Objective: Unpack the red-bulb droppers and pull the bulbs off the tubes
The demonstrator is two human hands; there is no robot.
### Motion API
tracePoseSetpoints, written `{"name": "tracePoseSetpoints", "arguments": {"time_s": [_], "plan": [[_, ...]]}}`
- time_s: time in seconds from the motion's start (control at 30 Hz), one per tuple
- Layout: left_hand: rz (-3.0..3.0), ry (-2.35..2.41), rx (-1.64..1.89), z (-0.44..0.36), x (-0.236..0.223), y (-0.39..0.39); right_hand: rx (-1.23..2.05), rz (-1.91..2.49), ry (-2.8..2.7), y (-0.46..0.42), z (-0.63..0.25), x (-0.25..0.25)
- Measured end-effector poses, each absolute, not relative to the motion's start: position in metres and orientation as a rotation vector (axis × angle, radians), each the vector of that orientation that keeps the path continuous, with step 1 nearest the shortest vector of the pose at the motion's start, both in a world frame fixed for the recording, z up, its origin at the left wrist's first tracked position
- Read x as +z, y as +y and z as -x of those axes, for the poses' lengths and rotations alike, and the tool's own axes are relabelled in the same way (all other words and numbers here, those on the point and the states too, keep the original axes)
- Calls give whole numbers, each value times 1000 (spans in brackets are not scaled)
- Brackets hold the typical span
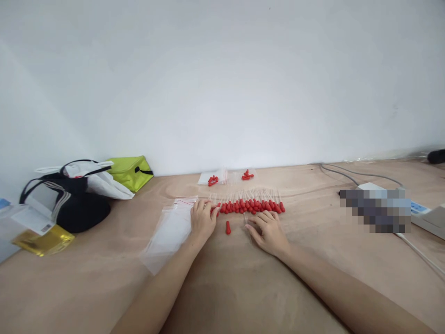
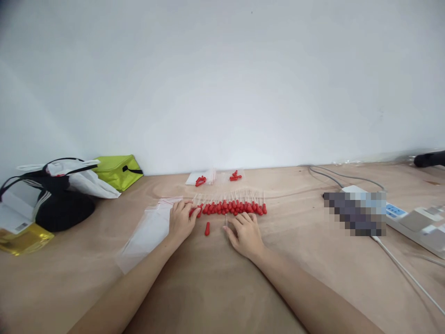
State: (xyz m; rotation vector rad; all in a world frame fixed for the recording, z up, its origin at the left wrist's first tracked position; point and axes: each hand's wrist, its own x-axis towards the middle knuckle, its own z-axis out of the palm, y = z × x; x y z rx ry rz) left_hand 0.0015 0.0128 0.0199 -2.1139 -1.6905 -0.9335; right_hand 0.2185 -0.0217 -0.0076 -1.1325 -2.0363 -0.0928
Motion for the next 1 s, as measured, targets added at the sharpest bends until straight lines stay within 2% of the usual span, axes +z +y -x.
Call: {"name": "tracePoseSetpoints", "arguments": {"time_s": [0.2, 0.37, 0.53, 0.67, 0.87, 1.0], "plan": [[2161, -1631, -1399, 7, 14, -18, -90, 1075, -1942, -19, -223, -11], [2580, -1692, -1354, 10, 10, -46, -173, 963, -2027, -24, -226, -5], [2816, -1532, -1420, 2, 8, -46, -239, 863, -2210, -28, -223, 1], [2857, -1449, -1426, -4, 8, -42, -227, 814, -2192, -26, -221, -2], [2786, -1277, -1174, -8, 13, -42, -206, 821, -2178, -28, -217, -4], [2736, -1148, -1178, -9, 12, -40, -202, 778, -2183, -32, -213, -2]]}}
